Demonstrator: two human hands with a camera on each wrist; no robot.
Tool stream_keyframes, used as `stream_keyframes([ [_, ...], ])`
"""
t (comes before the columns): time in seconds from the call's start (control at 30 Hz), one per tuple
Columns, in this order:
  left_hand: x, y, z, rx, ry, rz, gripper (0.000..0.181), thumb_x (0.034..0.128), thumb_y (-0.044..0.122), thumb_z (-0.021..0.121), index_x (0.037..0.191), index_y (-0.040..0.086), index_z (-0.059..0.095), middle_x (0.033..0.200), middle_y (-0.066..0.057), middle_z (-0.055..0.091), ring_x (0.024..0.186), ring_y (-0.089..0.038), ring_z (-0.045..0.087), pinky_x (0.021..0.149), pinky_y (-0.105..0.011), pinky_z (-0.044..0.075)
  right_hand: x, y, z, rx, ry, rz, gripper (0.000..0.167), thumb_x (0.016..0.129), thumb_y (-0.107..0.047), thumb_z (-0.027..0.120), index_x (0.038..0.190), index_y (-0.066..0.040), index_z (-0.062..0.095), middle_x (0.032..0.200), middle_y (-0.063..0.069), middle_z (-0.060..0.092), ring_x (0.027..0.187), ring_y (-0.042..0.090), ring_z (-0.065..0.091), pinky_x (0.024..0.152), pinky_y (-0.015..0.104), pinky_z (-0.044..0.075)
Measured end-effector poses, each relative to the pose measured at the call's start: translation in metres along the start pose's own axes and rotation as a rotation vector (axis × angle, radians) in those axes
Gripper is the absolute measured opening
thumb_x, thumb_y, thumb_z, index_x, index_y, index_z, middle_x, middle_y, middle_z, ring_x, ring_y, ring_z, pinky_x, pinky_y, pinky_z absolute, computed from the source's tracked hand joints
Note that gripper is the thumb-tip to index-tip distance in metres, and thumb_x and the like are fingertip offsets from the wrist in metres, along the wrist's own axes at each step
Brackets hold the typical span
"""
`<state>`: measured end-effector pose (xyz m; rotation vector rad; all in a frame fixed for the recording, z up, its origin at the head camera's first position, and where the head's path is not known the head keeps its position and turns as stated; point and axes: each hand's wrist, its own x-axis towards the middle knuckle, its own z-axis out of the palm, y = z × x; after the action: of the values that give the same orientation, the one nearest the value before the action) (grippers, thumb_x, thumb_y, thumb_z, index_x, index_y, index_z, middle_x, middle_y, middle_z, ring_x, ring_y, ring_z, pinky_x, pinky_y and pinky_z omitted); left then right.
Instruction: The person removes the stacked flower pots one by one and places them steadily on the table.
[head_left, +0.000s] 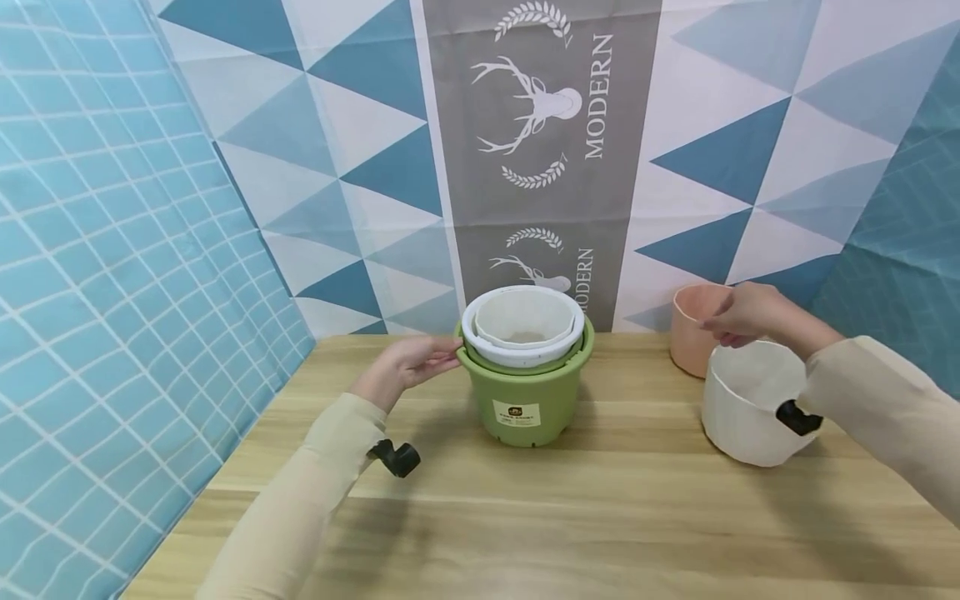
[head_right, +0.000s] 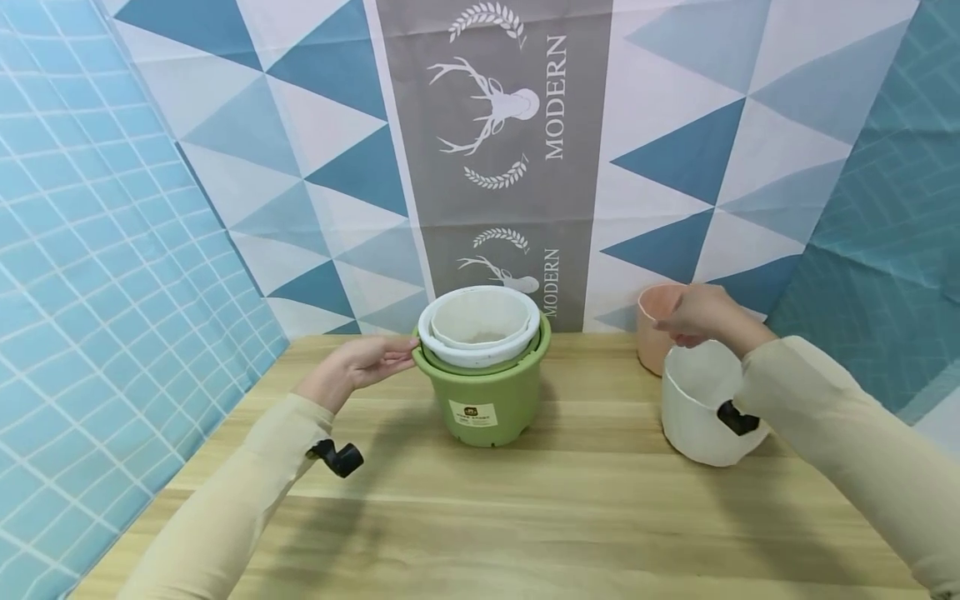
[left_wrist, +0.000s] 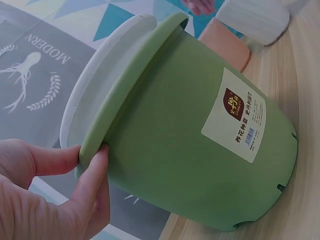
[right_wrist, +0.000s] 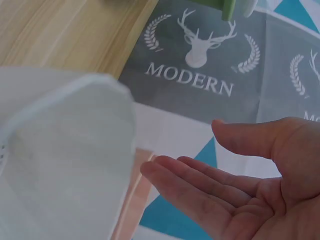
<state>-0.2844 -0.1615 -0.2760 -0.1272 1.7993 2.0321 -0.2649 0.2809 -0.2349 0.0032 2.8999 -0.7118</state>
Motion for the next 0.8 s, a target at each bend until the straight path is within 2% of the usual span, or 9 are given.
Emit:
stream_keyframes([
  [0.07, 0.000, 0.002, -0.002, -0.001, -0.003, -0.001, 0.033, 0.0971, 0.000, 0.049, 0.129, -0.008, 0.045, 0.109, -0.015, 0.052, 0.078, -0.011, 0.064, 0.076, -0.015, 0.061, 0.003, -0.009, 0.000, 0.002, -0.003, -0.005, 0.037, 0.092, -0.024, 0.062, 0.098, 0.013, 0.065, 0.079, 0.015, 0.070, 0.066, 0.013, 0.067, 0.068, 0.033, 0.064],
  [0.17, -0.002, 0.003, -0.004, -0.006, -0.008, -0.006, 0.022, 0.0976, 0.000, 0.047, 0.119, -0.004, 0.049, 0.109, -0.015, 0.051, 0.078, -0.011, 0.065, 0.075, -0.015, 0.061, 0.005, -0.023, 0.000, -0.005, -0.010, -0.030, 0.041, 0.092, -0.025, 0.062, 0.102, 0.015, 0.063, 0.083, 0.019, 0.070, 0.068, 0.017, 0.069, 0.069, 0.035, 0.065],
  [0.27, -0.003, 0.003, -0.006, -0.012, -0.012, -0.009, 0.011, 0.0977, -0.001, 0.047, 0.108, -0.001, 0.051, 0.103, -0.013, 0.054, 0.076, -0.011, 0.066, 0.074, -0.015, 0.061, 0.007, -0.036, 0.000, -0.022, -0.014, -0.058, 0.042, 0.093, -0.025, 0.061, 0.103, 0.015, 0.062, 0.085, 0.020, 0.071, 0.068, 0.016, 0.070, 0.069, 0.035, 0.065],
  [0.43, -0.006, 0.002, -0.013, 0.005, -0.022, 0.005, 0.010, 0.0972, -0.001, 0.047, 0.106, 0.000, 0.051, 0.090, -0.008, 0.059, 0.076, -0.010, 0.066, 0.076, -0.015, 0.061, 0.014, -0.060, 0.003, -0.021, -0.012, -0.055, 0.042, 0.093, -0.024, 0.062, 0.108, 0.015, 0.060, 0.088, 0.021, 0.070, 0.067, 0.015, 0.070, 0.066, 0.031, 0.064],
  [0.53, -0.007, 0.001, -0.019, 0.016, -0.028, 0.015, 0.013, 0.0980, -0.001, 0.046, 0.110, -0.001, 0.050, 0.092, -0.007, 0.059, 0.078, -0.009, 0.065, 0.077, -0.014, 0.060, 0.017, -0.074, 0.004, -0.021, 0.001, -0.062, 0.043, 0.093, -0.024, 0.063, 0.110, 0.015, 0.060, 0.091, 0.022, 0.070, 0.068, 0.016, 0.071, 0.066, 0.031, 0.064],
  [0.6, -0.008, 0.002, -0.022, 0.019, -0.029, 0.015, 0.020, 0.0989, 0.000, 0.044, 0.118, -0.003, 0.048, 0.097, -0.008, 0.056, 0.079, -0.008, 0.065, 0.077, -0.014, 0.060, 0.018, -0.082, 0.004, -0.023, 0.010, -0.073, 0.042, 0.093, -0.024, 0.062, 0.110, 0.014, 0.060, 0.093, 0.023, 0.071, 0.068, 0.017, 0.071, 0.068, 0.032, 0.065],
  [0.73, -0.010, 0.002, -0.026, 0.004, -0.024, 0.004, 0.041, 0.1000, 0.001, 0.042, 0.139, -0.007, 0.033, 0.105, -0.009, 0.052, 0.081, -0.008, 0.065, 0.078, -0.013, 0.059, 0.021, -0.098, 0.006, -0.050, 0.013, -0.098, 0.041, 0.093, -0.027, 0.062, 0.109, 0.012, 0.063, 0.099, 0.024, 0.071, 0.068, 0.017, 0.072, 0.070, 0.032, 0.064],
  [0.8, -0.010, 0.003, -0.029, -0.004, -0.030, 0.000, 0.048, 0.1001, 0.002, 0.042, 0.144, -0.007, 0.026, 0.104, -0.008, 0.053, 0.081, -0.008, 0.065, 0.079, -0.014, 0.059, 0.023, -0.104, 0.007, -0.061, 0.010, -0.107, 0.041, 0.093, -0.028, 0.062, 0.107, 0.010, 0.065, 0.100, 0.024, 0.071, 0.066, 0.016, 0.072, 0.068, 0.031, 0.064],
])
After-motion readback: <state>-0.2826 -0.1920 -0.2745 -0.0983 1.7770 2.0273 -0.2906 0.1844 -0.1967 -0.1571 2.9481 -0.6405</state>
